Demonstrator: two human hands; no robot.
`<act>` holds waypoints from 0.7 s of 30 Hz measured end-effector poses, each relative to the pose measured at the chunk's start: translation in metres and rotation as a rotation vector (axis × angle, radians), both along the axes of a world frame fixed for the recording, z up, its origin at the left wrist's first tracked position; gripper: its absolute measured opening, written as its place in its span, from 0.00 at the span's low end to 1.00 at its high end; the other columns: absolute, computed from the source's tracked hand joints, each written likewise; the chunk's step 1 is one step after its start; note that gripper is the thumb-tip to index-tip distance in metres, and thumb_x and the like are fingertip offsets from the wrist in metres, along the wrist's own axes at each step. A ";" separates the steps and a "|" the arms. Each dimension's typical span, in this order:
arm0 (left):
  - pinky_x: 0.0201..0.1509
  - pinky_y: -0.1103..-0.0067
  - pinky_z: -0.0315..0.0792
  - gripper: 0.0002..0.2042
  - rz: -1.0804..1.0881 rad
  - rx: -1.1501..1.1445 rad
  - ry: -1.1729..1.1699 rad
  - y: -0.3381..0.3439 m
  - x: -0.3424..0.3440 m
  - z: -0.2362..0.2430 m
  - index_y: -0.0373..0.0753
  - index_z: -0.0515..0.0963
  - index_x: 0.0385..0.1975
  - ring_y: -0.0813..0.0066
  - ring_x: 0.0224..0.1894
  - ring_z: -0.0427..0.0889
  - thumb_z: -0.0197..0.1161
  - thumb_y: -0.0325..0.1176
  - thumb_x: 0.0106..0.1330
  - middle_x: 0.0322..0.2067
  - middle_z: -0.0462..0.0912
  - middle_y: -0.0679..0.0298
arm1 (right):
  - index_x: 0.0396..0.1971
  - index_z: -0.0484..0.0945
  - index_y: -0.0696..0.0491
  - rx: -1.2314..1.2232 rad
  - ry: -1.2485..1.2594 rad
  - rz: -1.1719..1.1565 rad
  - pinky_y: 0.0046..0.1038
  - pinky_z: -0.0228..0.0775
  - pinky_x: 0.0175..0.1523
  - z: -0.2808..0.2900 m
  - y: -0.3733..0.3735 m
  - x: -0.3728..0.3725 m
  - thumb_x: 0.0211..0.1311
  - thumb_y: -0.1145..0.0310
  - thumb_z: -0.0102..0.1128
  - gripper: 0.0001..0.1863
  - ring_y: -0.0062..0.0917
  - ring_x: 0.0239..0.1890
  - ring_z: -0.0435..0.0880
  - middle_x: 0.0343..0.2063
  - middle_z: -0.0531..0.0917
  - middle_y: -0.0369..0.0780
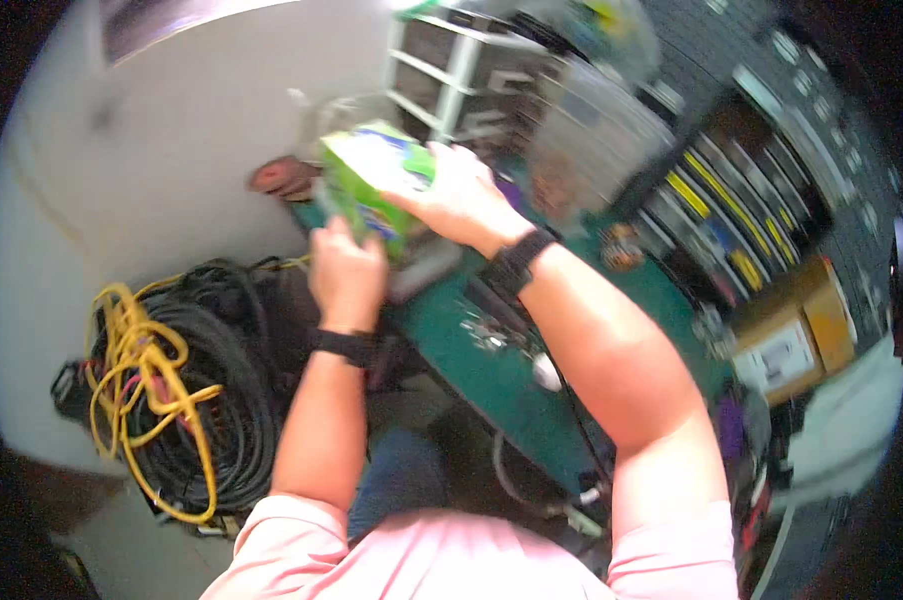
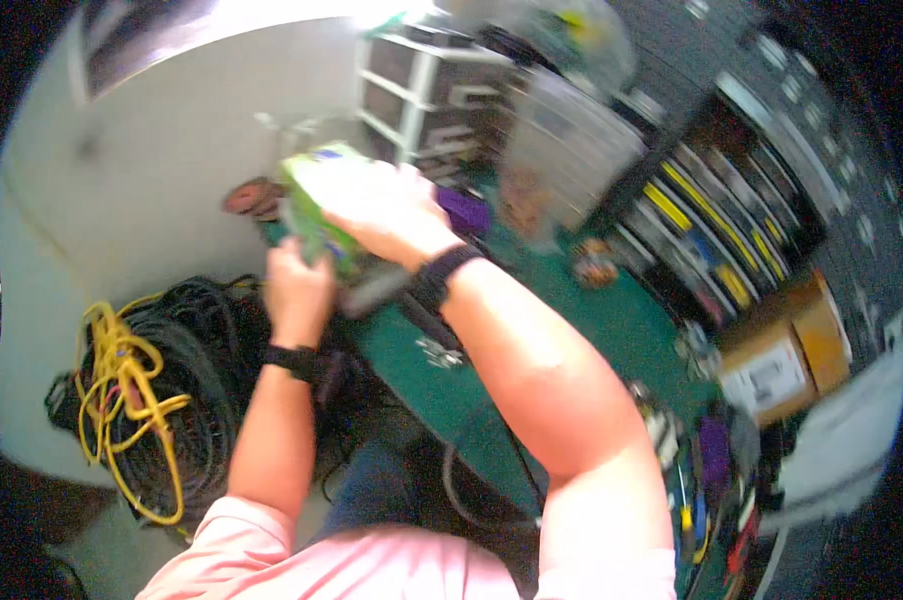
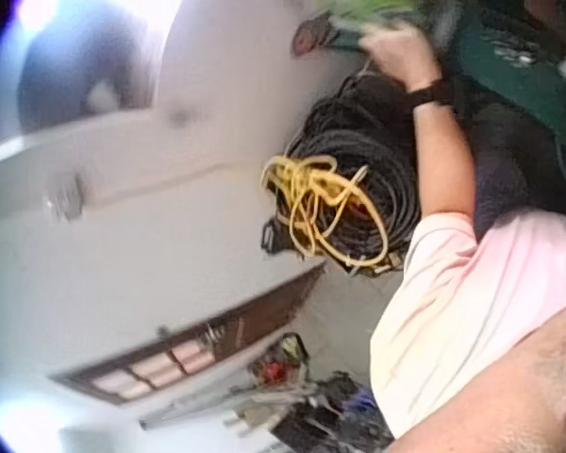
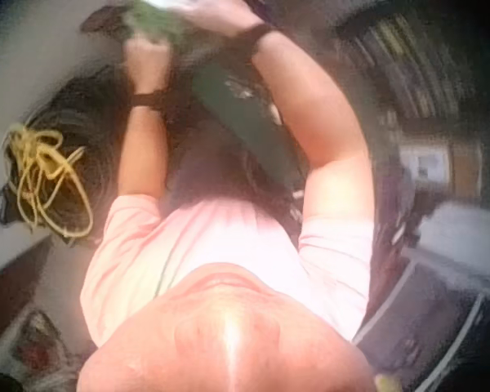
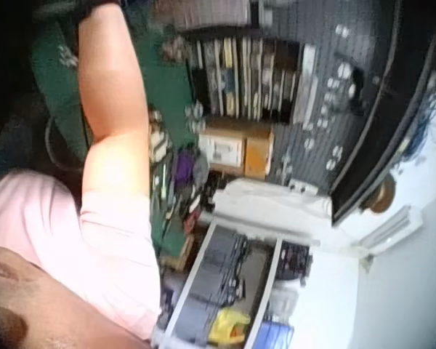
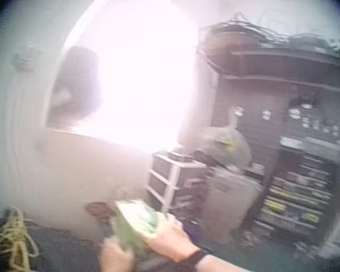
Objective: The person works on an open electronic control box, handling wires and small components. They use pliers to strip a wire and connect it to a terminal inside the box, then use a screwdriver to tighten the connection.
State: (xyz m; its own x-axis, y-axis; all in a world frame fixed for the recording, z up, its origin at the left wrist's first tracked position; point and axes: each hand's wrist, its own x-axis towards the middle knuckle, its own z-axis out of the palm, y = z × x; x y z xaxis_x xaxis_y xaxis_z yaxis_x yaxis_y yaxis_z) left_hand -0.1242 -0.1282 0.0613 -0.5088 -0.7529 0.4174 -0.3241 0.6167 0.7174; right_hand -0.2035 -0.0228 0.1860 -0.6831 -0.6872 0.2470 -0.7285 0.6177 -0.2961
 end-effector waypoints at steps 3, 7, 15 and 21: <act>0.48 0.64 0.73 0.16 -0.049 -0.107 0.318 0.001 0.003 0.008 0.31 0.79 0.42 0.51 0.41 0.79 0.63 0.37 0.60 0.40 0.78 0.48 | 0.56 0.70 0.62 -0.120 0.166 -0.032 0.40 0.62 0.64 0.002 0.046 -0.004 0.52 0.43 0.65 0.41 0.49 0.58 0.70 0.54 0.72 0.55; 0.38 0.77 0.72 0.11 -0.227 0.070 0.448 0.020 0.012 0.035 0.33 0.80 0.41 0.74 0.31 0.76 0.65 0.33 0.63 0.31 0.79 0.62 | 0.46 0.76 0.66 -0.182 0.353 0.014 0.41 0.68 0.60 0.046 0.162 0.019 0.49 0.47 0.67 0.36 0.48 0.54 0.75 0.47 0.77 0.57; 0.34 0.87 0.64 0.10 -0.762 0.313 0.445 0.103 0.045 0.071 0.32 0.80 0.42 0.88 0.30 0.71 0.62 0.31 0.66 0.30 0.78 0.72 | 0.53 0.75 0.56 -0.499 0.017 -0.605 0.34 0.65 0.62 0.063 0.421 0.214 0.58 0.67 0.66 0.22 0.26 0.58 0.74 0.53 0.78 0.38; 0.34 0.87 0.65 0.06 -1.195 0.349 0.114 0.179 0.066 0.071 0.33 0.79 0.39 0.88 0.31 0.71 0.62 0.26 0.65 0.29 0.77 0.72 | 0.49 0.77 0.58 -0.715 -0.151 -0.888 0.26 0.72 0.52 -0.053 0.520 0.344 0.55 0.76 0.65 0.20 0.24 0.48 0.78 0.48 0.78 0.40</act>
